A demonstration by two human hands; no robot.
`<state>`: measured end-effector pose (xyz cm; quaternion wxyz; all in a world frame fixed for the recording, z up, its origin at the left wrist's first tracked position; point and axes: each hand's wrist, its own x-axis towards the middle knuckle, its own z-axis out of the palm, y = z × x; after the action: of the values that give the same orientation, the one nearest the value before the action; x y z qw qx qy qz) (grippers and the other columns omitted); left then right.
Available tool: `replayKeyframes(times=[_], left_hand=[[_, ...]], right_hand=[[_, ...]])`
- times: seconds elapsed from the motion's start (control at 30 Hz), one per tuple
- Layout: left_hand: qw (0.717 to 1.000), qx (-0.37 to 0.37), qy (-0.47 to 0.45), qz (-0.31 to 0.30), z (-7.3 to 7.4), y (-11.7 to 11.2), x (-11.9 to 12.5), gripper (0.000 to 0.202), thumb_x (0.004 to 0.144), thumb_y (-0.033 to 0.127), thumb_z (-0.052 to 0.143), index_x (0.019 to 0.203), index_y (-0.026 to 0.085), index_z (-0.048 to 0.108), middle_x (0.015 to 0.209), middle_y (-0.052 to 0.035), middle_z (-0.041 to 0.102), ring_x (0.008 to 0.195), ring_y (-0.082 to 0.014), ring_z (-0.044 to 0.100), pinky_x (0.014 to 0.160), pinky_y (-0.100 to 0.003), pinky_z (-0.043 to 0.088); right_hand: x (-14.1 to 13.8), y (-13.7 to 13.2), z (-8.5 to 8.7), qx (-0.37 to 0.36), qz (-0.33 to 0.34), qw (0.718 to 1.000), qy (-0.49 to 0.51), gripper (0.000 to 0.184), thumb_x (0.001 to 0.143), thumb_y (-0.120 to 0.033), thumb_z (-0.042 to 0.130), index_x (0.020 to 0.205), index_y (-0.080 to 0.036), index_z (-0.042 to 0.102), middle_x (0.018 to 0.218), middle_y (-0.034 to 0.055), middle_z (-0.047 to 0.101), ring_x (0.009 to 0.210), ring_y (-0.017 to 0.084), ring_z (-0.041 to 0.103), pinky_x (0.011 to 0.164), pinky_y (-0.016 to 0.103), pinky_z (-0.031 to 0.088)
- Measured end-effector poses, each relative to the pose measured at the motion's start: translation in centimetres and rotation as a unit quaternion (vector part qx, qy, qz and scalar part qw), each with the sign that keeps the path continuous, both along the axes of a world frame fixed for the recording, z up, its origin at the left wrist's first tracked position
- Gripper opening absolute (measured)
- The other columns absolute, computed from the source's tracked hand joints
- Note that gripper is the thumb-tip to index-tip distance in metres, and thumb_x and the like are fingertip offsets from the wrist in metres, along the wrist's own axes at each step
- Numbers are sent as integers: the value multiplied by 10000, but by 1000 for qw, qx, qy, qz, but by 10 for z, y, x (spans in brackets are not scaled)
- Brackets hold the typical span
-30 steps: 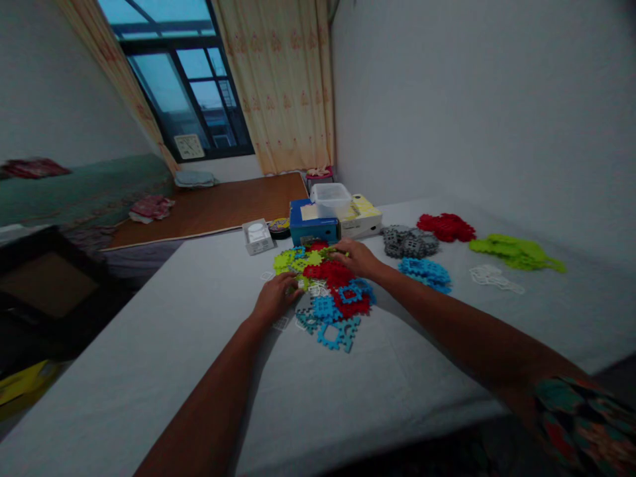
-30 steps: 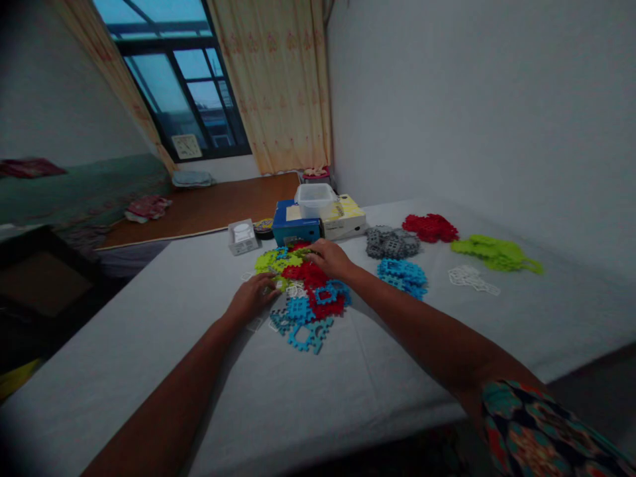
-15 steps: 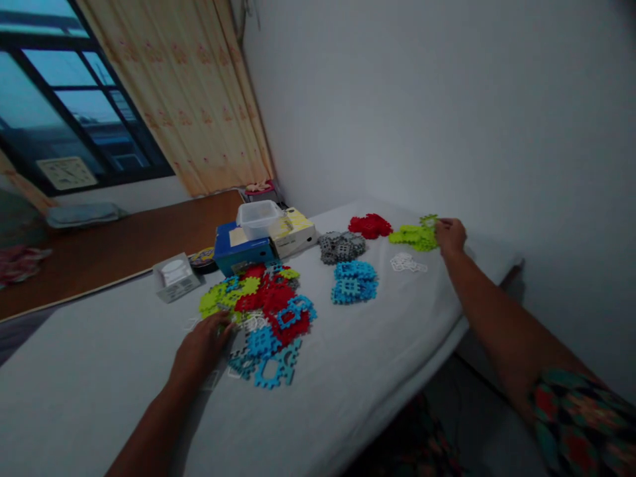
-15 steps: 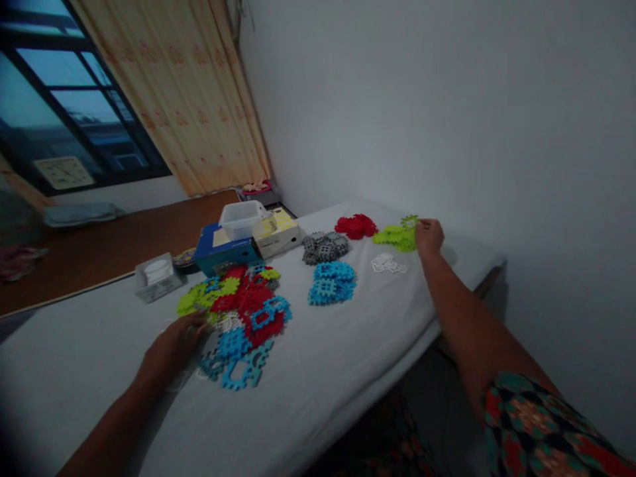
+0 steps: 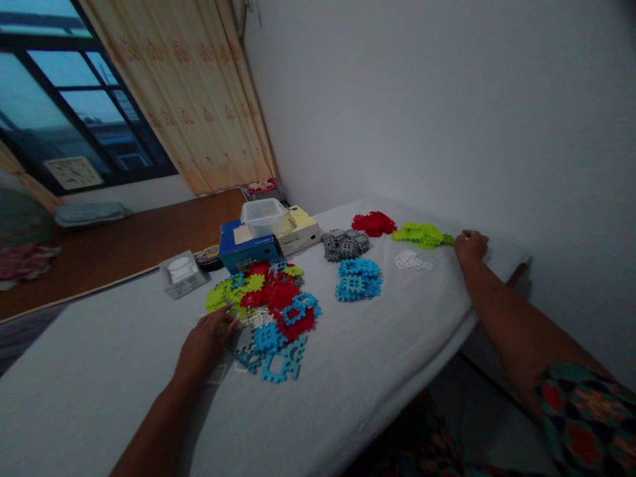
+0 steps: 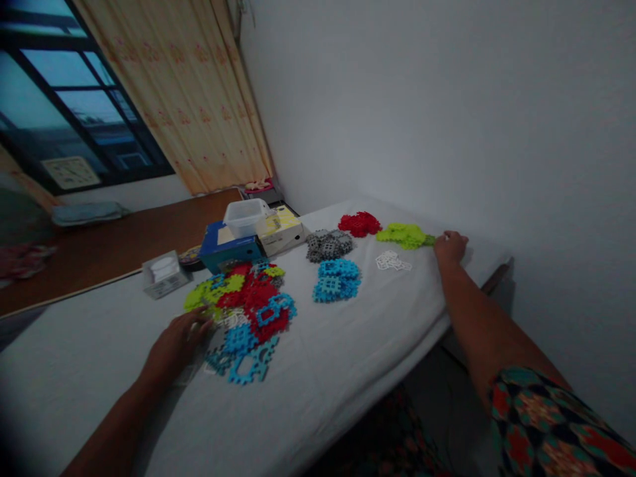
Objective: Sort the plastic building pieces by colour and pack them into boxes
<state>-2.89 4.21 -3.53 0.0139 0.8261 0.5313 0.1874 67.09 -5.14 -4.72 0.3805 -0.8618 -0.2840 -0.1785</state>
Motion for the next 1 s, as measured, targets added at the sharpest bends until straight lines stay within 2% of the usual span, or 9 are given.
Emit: replayKeyframes(times=[0.1,0.23,0.3,0.43,0.5,0.6,0.73,0.87,1.0], left_hand=[[998,-4,-59,34,5,-8,6,346,884,495,437,948,219,636,1306,-85,645,1183,-284,596,1010,-450,477],[985,-58,-159,37,4,-15,16,311,911,478,411,962,231,592,1289,-68,655,953,-221,684,868,-383,532],[979,-66,-192,27,1,-15,18,287,910,473,431,921,230,585,1232,-77,681,964,-225,677,850,-377,525],[967,-50,-249,0,0,-14,17,293,908,474,447,911,218,591,1108,-94,708,990,-234,652,880,-391,509],[960,-50,-275,-21,4,-15,16,349,912,517,436,898,207,597,1003,-80,704,937,-220,646,866,-377,515],[939,-85,-327,-57,11,-18,18,430,903,590,442,835,191,588,831,-42,643,796,-188,619,769,-346,540],[904,-152,-391,-86,17,-24,24,494,865,658,480,830,178,588,830,-30,613,793,-175,611,717,-323,560],[886,-174,-422,-81,16,-24,25,493,901,633,442,970,177,618,981,-64,662,893,-200,656,732,-327,564],[941,-75,-320,-86,6,-18,23,425,973,485,372,1109,193,649,1126,-100,686,1089,-236,628,941,-422,509]], right_hand=[[-29,13,12,64,26,997,-19,422,859,-138,380,1215,-48,588,1204,290,556,1157,319,489,919,432,415],[-125,47,29,109,245,960,-83,327,892,-197,432,1151,-158,627,1165,181,609,1065,278,556,939,410,429],[-194,57,32,98,391,910,-98,265,892,-255,483,1081,-186,653,1103,121,646,968,245,603,893,387,471],[-328,54,33,23,653,755,-54,270,927,-319,517,1134,-203,647,1093,90,674,765,172,632,753,328,529],[-378,55,33,15,715,697,-60,319,929,-316,541,1215,-203,624,1187,105,659,902,195,652,850,358,528],[-426,65,35,29,744,664,-70,406,908,-294,591,1304,-205,589,1316,123,613,1210,244,563,1036,430,440],[-455,77,34,8,753,658,-22,327,907,-267,590,1220,-210,663,1225,107,682,1136,237,625,989,409,474],[-442,77,38,7,743,668,42,223,897,-293,591,1057,-224,730,1074,66,743,1001,226,683,910,376,515],[-387,79,45,43,673,721,159,304,841,-364,634,1087,-195,686,899,53,750,798,200,697,717,327,558]])
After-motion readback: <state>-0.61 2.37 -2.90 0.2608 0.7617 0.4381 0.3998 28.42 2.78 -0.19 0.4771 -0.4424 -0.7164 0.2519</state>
